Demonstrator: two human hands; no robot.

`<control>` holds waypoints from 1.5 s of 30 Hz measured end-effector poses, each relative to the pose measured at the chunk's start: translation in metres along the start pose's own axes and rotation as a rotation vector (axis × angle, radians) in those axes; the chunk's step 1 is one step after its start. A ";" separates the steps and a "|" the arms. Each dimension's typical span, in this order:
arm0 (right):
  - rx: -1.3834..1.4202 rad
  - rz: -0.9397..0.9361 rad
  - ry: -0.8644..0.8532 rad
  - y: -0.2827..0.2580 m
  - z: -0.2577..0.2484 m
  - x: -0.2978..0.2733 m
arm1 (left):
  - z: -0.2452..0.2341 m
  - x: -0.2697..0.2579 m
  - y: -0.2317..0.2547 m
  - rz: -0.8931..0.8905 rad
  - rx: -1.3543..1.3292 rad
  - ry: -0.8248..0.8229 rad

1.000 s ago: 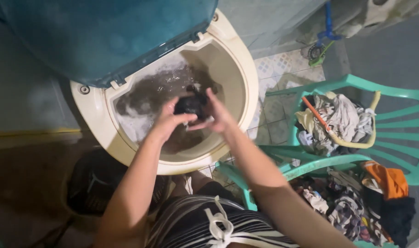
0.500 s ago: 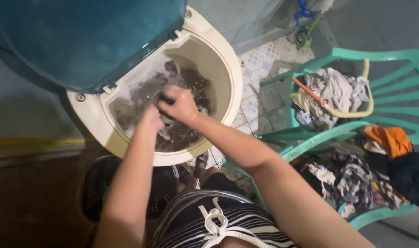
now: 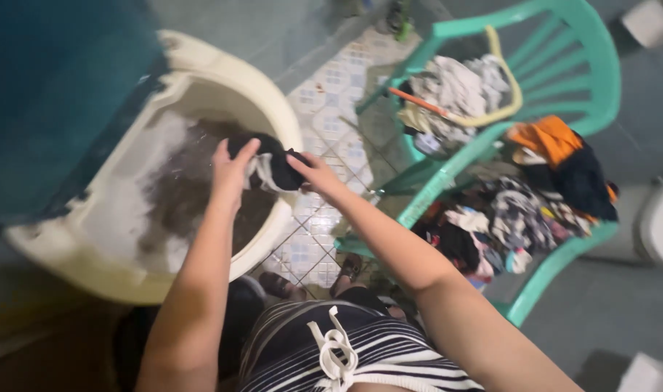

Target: Washing and sorting clothes using a small top-load washing machine in a bathroom.

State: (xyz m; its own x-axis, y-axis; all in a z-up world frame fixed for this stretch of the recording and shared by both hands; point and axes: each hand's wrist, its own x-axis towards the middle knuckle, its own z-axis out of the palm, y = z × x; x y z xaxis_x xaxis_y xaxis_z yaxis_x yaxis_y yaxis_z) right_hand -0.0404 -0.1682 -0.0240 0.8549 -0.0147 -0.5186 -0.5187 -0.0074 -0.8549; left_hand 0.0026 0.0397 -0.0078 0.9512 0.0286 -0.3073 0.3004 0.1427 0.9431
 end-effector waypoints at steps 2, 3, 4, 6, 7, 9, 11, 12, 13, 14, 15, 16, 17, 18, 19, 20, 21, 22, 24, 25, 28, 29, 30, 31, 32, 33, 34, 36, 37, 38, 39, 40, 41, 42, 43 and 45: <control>0.204 0.035 -0.052 0.014 -0.065 -0.018 | 0.057 -0.016 0.018 0.138 0.031 -0.163; 0.220 0.034 -0.020 0.025 -0.103 -0.029 | 0.084 -0.022 0.020 0.130 0.036 -0.197; 0.083 -0.045 0.047 0.037 -0.141 -0.041 | 0.111 -0.029 0.023 0.192 0.109 -0.277; -0.041 -0.112 0.153 0.053 -0.208 -0.077 | 0.165 -0.041 0.017 0.250 0.183 -0.398; 0.034 -0.076 0.258 0.053 -0.237 -0.099 | 0.192 -0.045 0.011 0.267 0.229 -0.478; 0.123 -0.045 0.393 0.055 -0.297 -0.143 | 0.248 -0.054 -0.010 0.290 0.274 -0.591; 0.138 -0.078 0.569 0.060 -0.357 -0.190 | 0.307 -0.062 -0.040 0.348 0.288 -0.742; 0.149 -0.078 0.599 0.065 -0.385 -0.210 | 0.340 -0.072 -0.040 0.348 0.286 -0.773; 0.224 -0.122 0.711 0.072 -0.410 -0.232 | 0.368 -0.086 -0.043 0.306 0.294 -0.837; 0.298 -0.168 0.824 0.081 -0.433 -0.254 | 0.395 -0.101 -0.047 0.263 0.302 -0.901; 0.303 -0.155 0.845 0.073 -0.443 -0.277 | 0.423 -0.117 -0.056 0.250 0.300 -0.923; 0.358 -0.189 0.870 0.064 -0.452 -0.299 | 0.450 -0.133 -0.065 0.154 0.224 -0.991; 0.409 -0.233 0.891 0.051 -0.463 -0.318 | 0.479 -0.146 -0.071 0.064 0.148 -1.053; 0.412 -0.230 0.910 0.063 -0.477 -0.330 | 0.503 -0.152 -0.107 0.059 0.146 -1.071; 0.397 -0.187 0.976 0.070 -0.494 -0.337 | 0.531 -0.153 -0.141 0.052 0.069 -1.072; 0.383 -0.141 1.041 0.078 -0.510 -0.344 | 0.559 -0.153 -0.174 0.044 -0.007 -1.074; 0.383 -0.145 1.049 0.118 -0.541 -0.334 | 0.568 -0.153 -0.185 0.046 -0.009 -1.082; -0.160 -0.323 1.157 0.159 -0.571 -0.323 | 0.577 -0.153 -0.196 0.146 0.153 -1.054; -0.715 -0.464 1.188 0.221 -0.589 -0.297 | 0.573 -0.161 -0.224 0.224 0.320 -1.024; -0.750 -0.358 1.124 0.237 -0.585 -0.279 | 0.568 -0.165 -0.238 0.339 0.538 -1.079; -0.800 -0.094 0.873 0.287 -0.569 -0.231 | 0.566 -0.177 -0.249 0.451 0.901 -1.218; -0.806 0.062 0.682 0.305 -0.559 -0.217 | 0.562 -0.182 -0.248 0.440 1.049 -1.306; -0.806 0.065 0.671 0.276 -0.545 -0.226 | 0.559 -0.183 -0.249 0.429 1.050 -1.302; -0.858 0.225 0.637 0.244 -0.534 -0.229 | 0.557 -0.180 -0.248 0.407 1.084 -1.312; -0.909 0.386 0.601 0.211 -0.521 -0.231 | 0.554 -0.177 -0.247 0.384 1.118 -1.322; -0.920 0.375 0.586 0.190 -0.517 -0.232 | 0.551 -0.169 -0.235 0.378 1.117 -1.302; -1.025 0.343 0.636 0.169 -0.512 -0.233 | 0.547 -0.161 -0.222 0.360 1.064 -1.240; -1.137 0.300 0.655 0.147 -0.494 -0.233 | 0.519 -0.148 -0.208 0.318 1.011 -1.156; -1.055 0.111 0.661 0.138 -0.490 -0.224 | 0.505 -0.134 -0.202 0.317 0.956 -1.073; -0.964 -0.074 0.661 0.129 -0.484 -0.216 | 0.488 -0.121 -0.196 0.318 0.902 -0.991; -0.981 -0.102 0.631 0.118 -0.473 -0.203 | 0.471 -0.106 -0.185 0.314 0.897 -0.949; -0.949 -0.140 0.543 0.106 -0.459 -0.191 | 0.450 -0.091 -0.174 0.289 0.871 -0.873; -0.919 -0.177 0.441 0.095 -0.439 -0.181 | 0.422 -0.081 -0.162 0.258 0.845 -0.786; -0.938 -0.206 0.397 0.087 -0.421 -0.170 | 0.393 -0.070 -0.157 0.248 0.839 -0.733; -0.959 -0.209 0.321 0.079 -0.403 -0.156 | 0.364 -0.058 -0.153 0.225 0.752 -0.650; -1.001 -0.244 0.198 0.059 -0.364 -0.132 | 0.306 -0.044 -0.139 0.203 0.658 -0.507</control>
State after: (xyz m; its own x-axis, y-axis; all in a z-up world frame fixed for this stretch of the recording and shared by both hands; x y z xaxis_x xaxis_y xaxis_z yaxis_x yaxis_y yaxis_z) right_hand -0.1873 -0.5312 -0.0010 0.9676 -0.0642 -0.2443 -0.1797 -0.8548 -0.4869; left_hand -0.0593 -0.2844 -0.0864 0.8605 -0.4772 -0.1787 -0.0482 -0.4254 0.9037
